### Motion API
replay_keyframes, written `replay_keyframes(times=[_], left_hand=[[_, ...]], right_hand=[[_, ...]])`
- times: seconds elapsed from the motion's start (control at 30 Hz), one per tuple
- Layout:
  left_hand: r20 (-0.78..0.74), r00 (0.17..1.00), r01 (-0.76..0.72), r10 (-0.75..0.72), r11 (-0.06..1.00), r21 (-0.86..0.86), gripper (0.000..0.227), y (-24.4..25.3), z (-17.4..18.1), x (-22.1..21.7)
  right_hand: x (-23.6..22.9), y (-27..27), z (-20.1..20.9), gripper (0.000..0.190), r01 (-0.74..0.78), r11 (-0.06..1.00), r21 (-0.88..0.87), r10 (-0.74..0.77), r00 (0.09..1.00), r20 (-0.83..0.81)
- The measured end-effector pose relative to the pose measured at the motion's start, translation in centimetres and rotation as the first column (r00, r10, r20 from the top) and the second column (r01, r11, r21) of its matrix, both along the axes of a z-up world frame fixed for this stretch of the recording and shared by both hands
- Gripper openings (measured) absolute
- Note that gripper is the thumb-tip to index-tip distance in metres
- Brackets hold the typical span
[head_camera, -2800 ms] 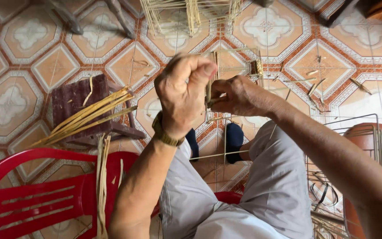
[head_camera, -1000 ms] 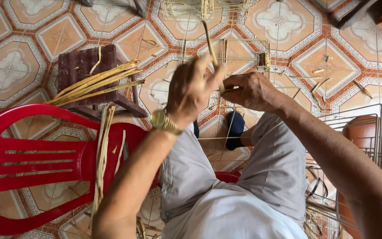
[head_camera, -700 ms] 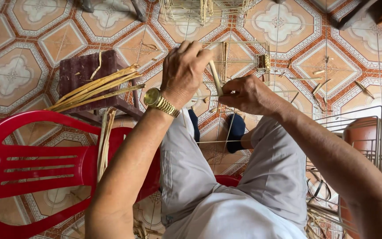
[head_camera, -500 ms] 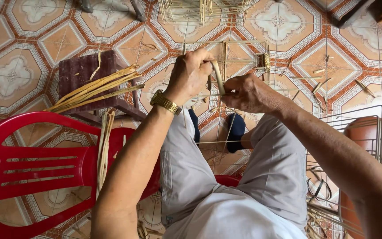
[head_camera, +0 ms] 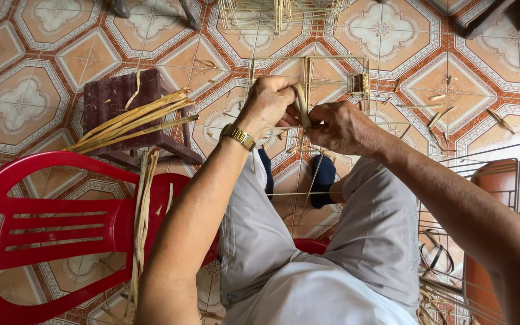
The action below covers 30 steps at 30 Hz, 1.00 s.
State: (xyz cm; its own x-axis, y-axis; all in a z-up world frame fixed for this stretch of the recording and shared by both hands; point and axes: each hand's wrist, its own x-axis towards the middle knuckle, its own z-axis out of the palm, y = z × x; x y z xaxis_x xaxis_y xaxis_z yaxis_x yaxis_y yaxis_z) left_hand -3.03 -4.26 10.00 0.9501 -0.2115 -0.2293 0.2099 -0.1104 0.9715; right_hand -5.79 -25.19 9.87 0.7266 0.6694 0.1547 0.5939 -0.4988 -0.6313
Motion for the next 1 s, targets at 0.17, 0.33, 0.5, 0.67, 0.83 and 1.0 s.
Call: replay_keyframes(times=[0.17,0.33,0.5,0.67,0.83,1.0], left_hand=[[-0.042,0.997,0.075,-0.071,0.99,0.123,0.024,-0.9,0.8,0.0],[0.03,0.998,0.053,-0.058,0.99,0.13,0.018,-1.4,-2.0,1.1],[0.249,0.958,0.028,-0.14,0.913,0.408,0.008,-1.6,-2.1,1.4],[-0.056,0.99,0.136,-0.132,0.987,0.084,0.016,-1.3,-0.4,0.3],[0.048,0.979,0.198,-0.2,0.979,0.048,0.014,-0.4,-1.4,0.3],[-0.075,0.973,0.22,-0.218,0.975,0.017,0.013,0.4,-0.6,-0.2]], right_hand=[[0.2,-0.5,-0.2,0.02,-0.021,0.999,0.041,0.021,1.0,-0.005],[0.4,-1.0,-0.6,0.019,-0.028,0.998,0.054,0.028,1.0,0.0],[0.6,-1.1,-1.0,0.018,-0.071,0.996,0.056,0.066,0.993,0.095],[0.3,-0.9,-0.2,0.021,-0.007,1.0,0.028,0.007,1.0,-0.015],[0.2,-0.9,-0.2,0.022,0.004,0.999,0.041,-0.001,0.997,-0.077],[0.1,-0.7,-0.4,0.023,0.032,0.999,0.01,-0.031,0.996,-0.082]])
